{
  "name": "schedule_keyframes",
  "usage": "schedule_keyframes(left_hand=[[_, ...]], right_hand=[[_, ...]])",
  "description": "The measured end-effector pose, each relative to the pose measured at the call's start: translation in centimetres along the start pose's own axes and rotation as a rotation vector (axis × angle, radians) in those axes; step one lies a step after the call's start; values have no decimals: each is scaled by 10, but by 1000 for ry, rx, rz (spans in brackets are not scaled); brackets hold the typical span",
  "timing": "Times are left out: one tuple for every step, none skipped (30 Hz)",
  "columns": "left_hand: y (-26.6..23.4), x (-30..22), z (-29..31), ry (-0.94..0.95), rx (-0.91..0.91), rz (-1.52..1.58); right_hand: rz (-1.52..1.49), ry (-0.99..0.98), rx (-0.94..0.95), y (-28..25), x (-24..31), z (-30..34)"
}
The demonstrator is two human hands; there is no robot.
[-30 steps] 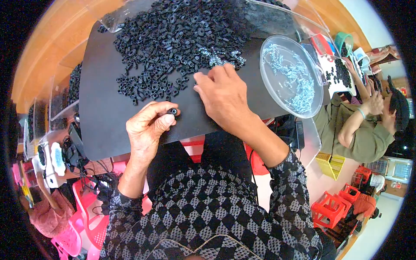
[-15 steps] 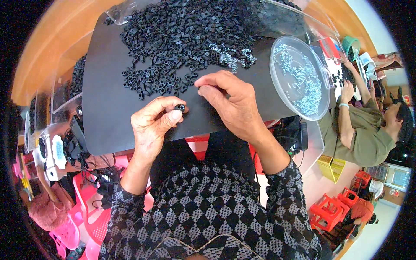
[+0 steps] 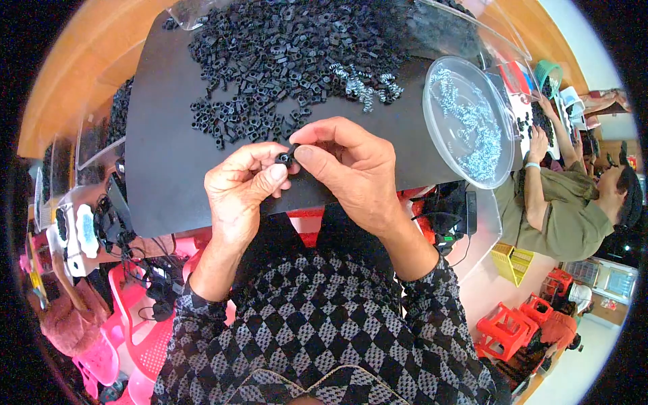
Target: Assembling small black plastic components by hand at a workstation.
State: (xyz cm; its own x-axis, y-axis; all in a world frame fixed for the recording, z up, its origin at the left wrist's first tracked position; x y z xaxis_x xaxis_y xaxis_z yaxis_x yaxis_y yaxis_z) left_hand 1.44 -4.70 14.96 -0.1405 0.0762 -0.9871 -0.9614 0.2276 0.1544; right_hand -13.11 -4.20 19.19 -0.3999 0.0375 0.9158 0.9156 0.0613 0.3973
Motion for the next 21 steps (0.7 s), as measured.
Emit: schedule_keyframes(left_hand=[[1, -1, 1, 28, -18, 20], [0, -2, 2, 55, -35, 40], [1, -3, 2, 53, -36, 42], [0, -6, 2, 77, -51, -54], [0, -8, 2, 101, -65, -150], [-1, -7, 2, 100, -66, -149], [-2, -6, 2, 127, -69, -191], [-2, -5, 3, 155, -72, -233], [-2, -4, 2, 158, -72, -232], [-1, -4, 3, 168, -68, -236], [1, -4, 3, 179, -64, -241], [0, -4, 4, 173, -68, -239], [-1, -4, 4, 169, -73, -238], [-2, -4, 3, 174, -79, -264], [-2, -4, 2, 183, -80, -292], [-1, -4, 2, 182, -79, -292], [-1, -4, 3, 182, -74, -289], [-1, -5, 3, 182, -72, -288], [-2, -6, 3, 179, -72, -288], [-2, -7, 3, 177, -62, -288], [-2, -6, 3, 174, -51, -286]], right_hand=[[66, -22, 5, 1, 0, 0], [131, -44, 10, 2, 0, 0], [132, -41, 9, 1, -1, 0], [184, -80, 18, 1, -1, -1], [236, -119, 26, 2, 1, -1], [236, -118, 27, 2, 0, -1], [293, -149, 27, 3, 0, 1], [350, -180, 28, 5, 1, 2], [352, -183, 28, 4, 0, 2], [375, -206, 15, 3, -2, 3], [398, -229, 1, 2, -3, 4], [394, -237, -6, 3, -4, 5], [394, -232, -2, 4, -4, 4], [380, -203, -12, 5, -4, 4], [365, -179, -26, 4, -5, 4], [365, -178, -26, 3, -5, 4], [374, -195, -35, 3, -6, 4], [382, -211, -43, 3, -6, 5], [381, -209, -42, 3, -7, 5], [490, -315, -4, 5, -3, 5], [600, -422, 34, 8, -1, 7]])
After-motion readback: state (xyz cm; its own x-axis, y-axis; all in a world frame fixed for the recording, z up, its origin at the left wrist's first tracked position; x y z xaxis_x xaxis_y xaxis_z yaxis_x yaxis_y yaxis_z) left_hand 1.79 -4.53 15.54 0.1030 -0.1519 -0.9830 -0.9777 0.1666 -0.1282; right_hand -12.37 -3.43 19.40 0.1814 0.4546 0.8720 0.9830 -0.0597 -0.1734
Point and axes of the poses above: each hand's wrist, its own z-axis away from the middle knuckle, its own y-axis out of the palm, x = y × z, the point moved 5 cm from there along -z, towards the middle knuckle, and after that the axes turned 15 degrees about -z, right-handed, at the moved point
